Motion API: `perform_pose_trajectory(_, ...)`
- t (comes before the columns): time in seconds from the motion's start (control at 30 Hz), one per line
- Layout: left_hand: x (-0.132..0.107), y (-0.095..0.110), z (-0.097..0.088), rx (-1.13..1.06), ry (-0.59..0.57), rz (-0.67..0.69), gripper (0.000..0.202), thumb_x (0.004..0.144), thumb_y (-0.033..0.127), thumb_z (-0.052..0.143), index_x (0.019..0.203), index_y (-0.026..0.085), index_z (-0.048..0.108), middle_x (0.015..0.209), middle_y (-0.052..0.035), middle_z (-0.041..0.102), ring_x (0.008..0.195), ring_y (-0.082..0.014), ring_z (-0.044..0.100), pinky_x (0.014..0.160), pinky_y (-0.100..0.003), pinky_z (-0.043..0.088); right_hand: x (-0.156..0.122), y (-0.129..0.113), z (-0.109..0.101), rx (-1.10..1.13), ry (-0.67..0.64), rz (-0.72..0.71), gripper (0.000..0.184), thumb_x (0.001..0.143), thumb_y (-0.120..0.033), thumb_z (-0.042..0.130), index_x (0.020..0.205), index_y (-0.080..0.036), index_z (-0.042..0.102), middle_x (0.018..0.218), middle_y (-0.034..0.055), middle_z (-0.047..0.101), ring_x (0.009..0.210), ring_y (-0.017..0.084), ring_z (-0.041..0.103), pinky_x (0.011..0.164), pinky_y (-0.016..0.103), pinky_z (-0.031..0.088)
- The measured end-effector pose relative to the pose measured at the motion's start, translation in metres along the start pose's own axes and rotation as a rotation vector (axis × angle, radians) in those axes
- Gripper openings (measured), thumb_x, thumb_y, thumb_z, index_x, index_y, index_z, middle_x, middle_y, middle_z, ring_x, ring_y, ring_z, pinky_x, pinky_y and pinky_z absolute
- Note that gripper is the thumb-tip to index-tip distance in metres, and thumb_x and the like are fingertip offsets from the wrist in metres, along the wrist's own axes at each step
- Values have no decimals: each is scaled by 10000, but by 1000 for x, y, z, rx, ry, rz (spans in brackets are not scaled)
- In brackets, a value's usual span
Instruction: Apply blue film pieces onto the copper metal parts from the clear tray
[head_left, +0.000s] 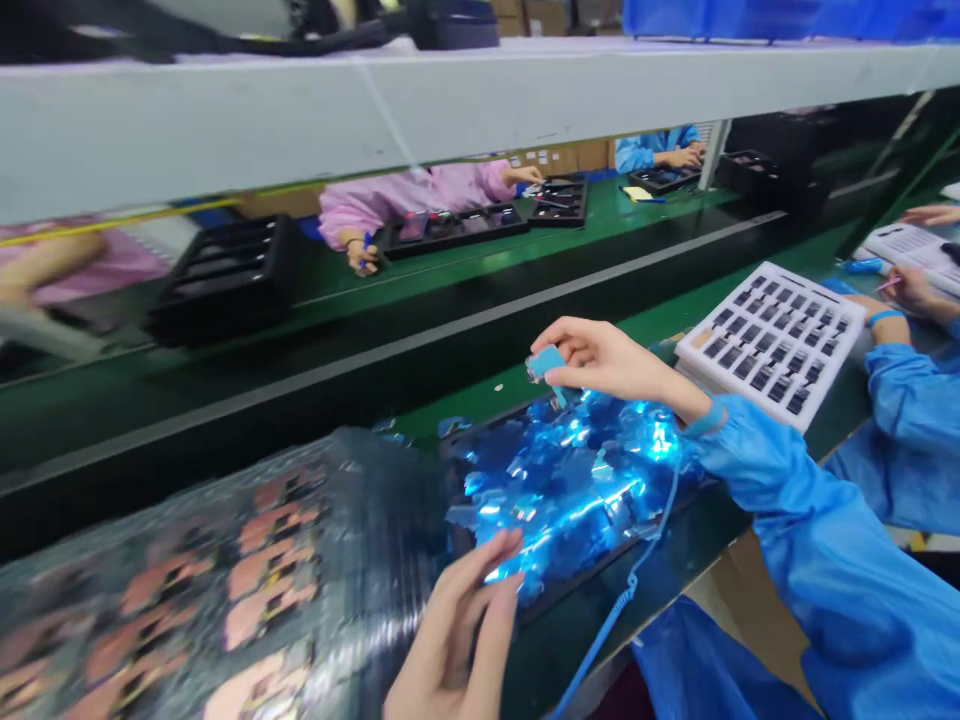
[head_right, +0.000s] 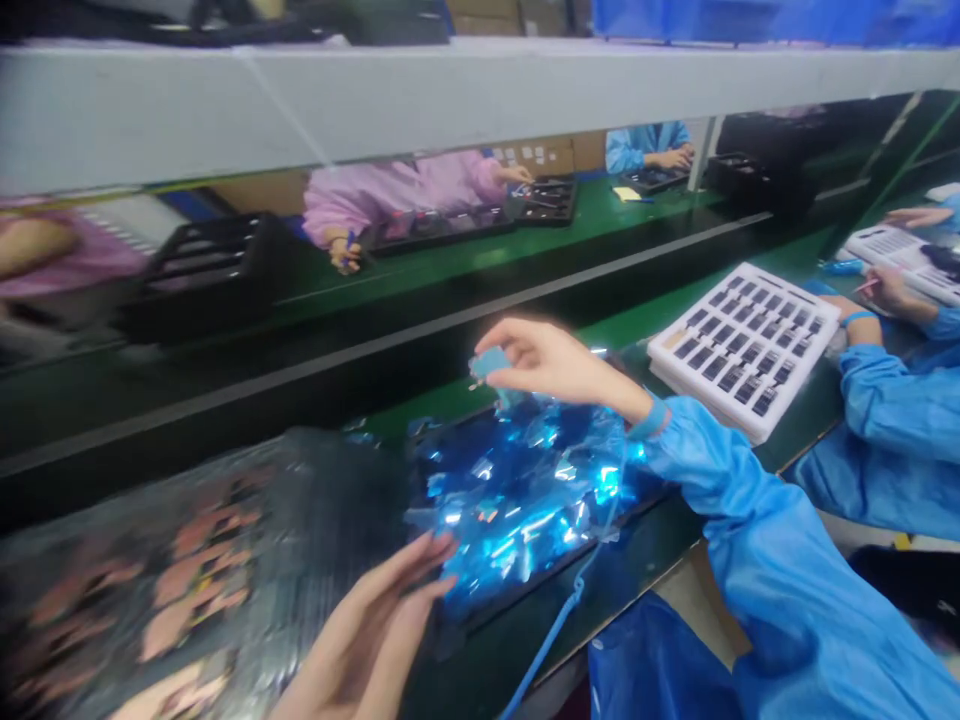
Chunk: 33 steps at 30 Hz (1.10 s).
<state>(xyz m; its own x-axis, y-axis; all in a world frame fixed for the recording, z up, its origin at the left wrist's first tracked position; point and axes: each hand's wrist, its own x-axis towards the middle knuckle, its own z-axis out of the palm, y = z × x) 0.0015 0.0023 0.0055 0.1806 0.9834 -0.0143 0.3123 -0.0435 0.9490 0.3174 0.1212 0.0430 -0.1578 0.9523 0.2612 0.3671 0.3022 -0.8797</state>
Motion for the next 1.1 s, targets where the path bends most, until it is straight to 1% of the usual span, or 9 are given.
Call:
perform_pose_trajectory(0.07, -5, 9, 12, -115, -10, -29, 386, 915, 532, 787, 1281, 410, 811, 1276, -69, 814, 1089, -348, 820, 904, -443, 722, -30, -30, 30, 232, -34, 14, 371, 925, -440, 842, 1189, -226, 693, 892, -18, 708, 826, 168, 721, 725, 274, 595)
perform_pose_trajectory(0.17, -4, 12, 34, -304, 14, -20, 437, 947, 524, 825, 1321, 312, 749, 1227, -97, 815, 1049, -297, 825, 879, -368, 716, -65, -56, 71, 421, 31, 136, 400, 885, -487, 901, 1098, -245, 664, 911, -7, 730, 810, 170, 732, 694, 273, 605)
perform_pose_trajectory(0.27, -1, 7, 52, -423, 181, 18, 373, 909, 497, 881, 1160, 256, 748, 1094, -64, 800, 883, -238, 810, 784, -318, 699, -88, -59, 104, 519, 153, 197, 447, 882, -554, 902, 1015, -258, 596, 913, -3, 729, 751, 165, 702, 616, 271, 590)
perform_pose_trajectory(0.37, -1, 1, 61, -512, 281, 29, 295, 907, 470, 884, 1021, 230, 758, 983, -34, 757, 824, -199, 763, 738, -284, 666, -108, -53, 122, 472, 253, 222, 471, 909, -639, 853, 987, -260, 583, 954, 15, 719, 733, 161, 661, 563, 274, 559)
perform_pose_trajectory(0.47, -3, 0, 63, -596, 299, 35, 248, 916, 448, 875, 999, 231, 791, 992, -40, 761, 902, -195, 748, 812, -272, 647, -128, -48, 124, 332, 222, 215, 405, 954, -615, 809, 949, -253, 626, 957, 25, 713, 833, 186, 683, 650, 294, 585)
perform_pose_trajectory(0.57, -4, 3, 59, -607, 222, 24, 212, 927, 434, 860, 1008, 242, 823, 1029, -56, 784, 999, -219, 760, 904, -296, 642, -143, -48, 119, 130, 162, 142, 263, 998, -508, 775, 1016, -258, 697, 1042, 49, 748, 970, 227, 720, 738, 332, 614)
perform_pose_trajectory(0.73, -10, 5, 55, -530, 56, 8, 229, 929, 431, 847, 1082, 261, 861, 1093, -61, 804, 917, -226, 777, 894, -342, 675, -151, -53, 108, -166, 281, -65, 202, 1042, -384, 726, 1218, -289, 752, 1128, 84, 756, 914, 241, 724, 717, 397, 636)
perform_pose_trajectory(0.93, -21, -4, 52, -491, 23, 17, 325, 924, 452, 857, 1197, 277, 865, 1260, -81, 808, 1188, -274, 755, 966, -346, 673, -150, -56, 110, -111, 273, -18, 76, 999, -335, 755, 980, -262, 759, 924, 36, 751, 789, 196, 704, 630, 325, 621)
perform_pose_trajectory(1.1, -26, -15, 51, -526, 18, -6, 295, 883, 452, 891, 1083, 236, 886, 1101, -86, 830, 1029, -270, 804, 939, -364, 689, -151, -47, 118, -41, 324, 92, 195, 1014, -409, 716, 902, -250, 728, 853, 20, 723, 749, 190, 689, 651, 323, 626)
